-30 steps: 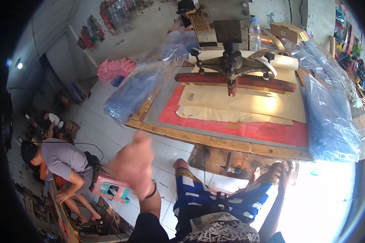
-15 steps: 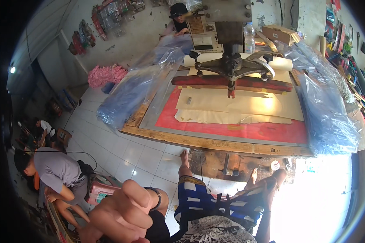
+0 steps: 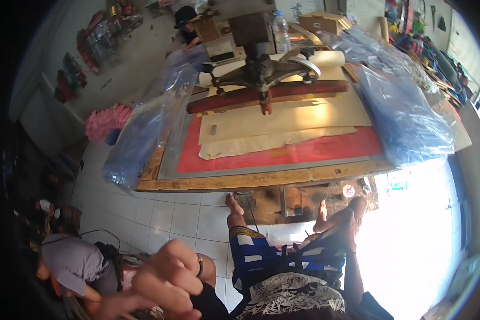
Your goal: The person places a plastic sheet into a clear bag by hand and then stacks the filled bag onto a pile.
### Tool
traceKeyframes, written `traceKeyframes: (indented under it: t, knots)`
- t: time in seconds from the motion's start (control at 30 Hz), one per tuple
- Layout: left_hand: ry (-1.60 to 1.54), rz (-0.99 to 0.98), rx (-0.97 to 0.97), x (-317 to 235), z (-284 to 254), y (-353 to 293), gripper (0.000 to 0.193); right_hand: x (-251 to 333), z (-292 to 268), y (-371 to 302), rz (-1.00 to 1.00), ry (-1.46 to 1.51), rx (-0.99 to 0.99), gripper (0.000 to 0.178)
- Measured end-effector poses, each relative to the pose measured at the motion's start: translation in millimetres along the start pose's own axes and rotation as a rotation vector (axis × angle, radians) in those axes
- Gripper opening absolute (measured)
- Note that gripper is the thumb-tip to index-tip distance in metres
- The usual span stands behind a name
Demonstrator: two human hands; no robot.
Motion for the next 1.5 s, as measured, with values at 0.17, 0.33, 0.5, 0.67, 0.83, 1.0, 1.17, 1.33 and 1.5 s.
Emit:
traceKeyframes:
  t: [0.17,0.33,0.5,0.67,0.83,1.0,1.17,1.33,1.5]
  knots:
    - [0.742,-0.18,-0.556,86.6,-92.7,1.2,0.049,-2.0,-5.8,-2.7,-0.021,-0.044,-0.024,0.05]
    - [1.517,-0.691,-0.394,216.7,-230.7,-73.8,0.071,13.8,-5.8,9.2,0.022,-0.019,0.066,0.047]
    - [1.529,-1.031,-0.377,279.6,-279.1,-176.0,0.08,31.9,4.5,18.0,-0.072,0.004,0.048,0.044]
    - [1.41,-1.025,-0.464,278.5,-260.4,-159.6,0.079,22.8,12.4,17.1,-0.122,-0.07,0.064,0.04]
    - [1.312,-1.001,-0.546,277.9,-282.0,-177.5,0.049,5.7,39.9,17.1,-0.008,0.076,0.197,0.038]
    - [1.266,-0.931,-0.524,280.0,-287.8,-174.7,0.025,-4.6,71.9,15.1,-0.066,0.016,0.192,0.031]
    - [1.258,-0.617,-0.811,243.3,-292.8,-180.6,0.014,44.0,78.3,24.0,-0.017,0.477,0.218,0.024]
    - [0.988,-0.339,-1.022,156.4,-261.3,-132.3,0.017,105.0,60.9,17.1,-0.172,0.541,0.198,0.019]
    - [0.857,-0.046,-1.125,56.6,-232.2,-106.8,0.025,192.7,14.5,23.7,-0.354,0.698,0.22,0.017]
Point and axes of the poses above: each hand's wrist, its own y-axis towards the middle knuckle, its own z-axis out of the palm, x = y × z, the point moved 8 cm from there along y, towards the middle knuckle, and after that the axes turned 4 degrees about -z, right-handed, at the moved point
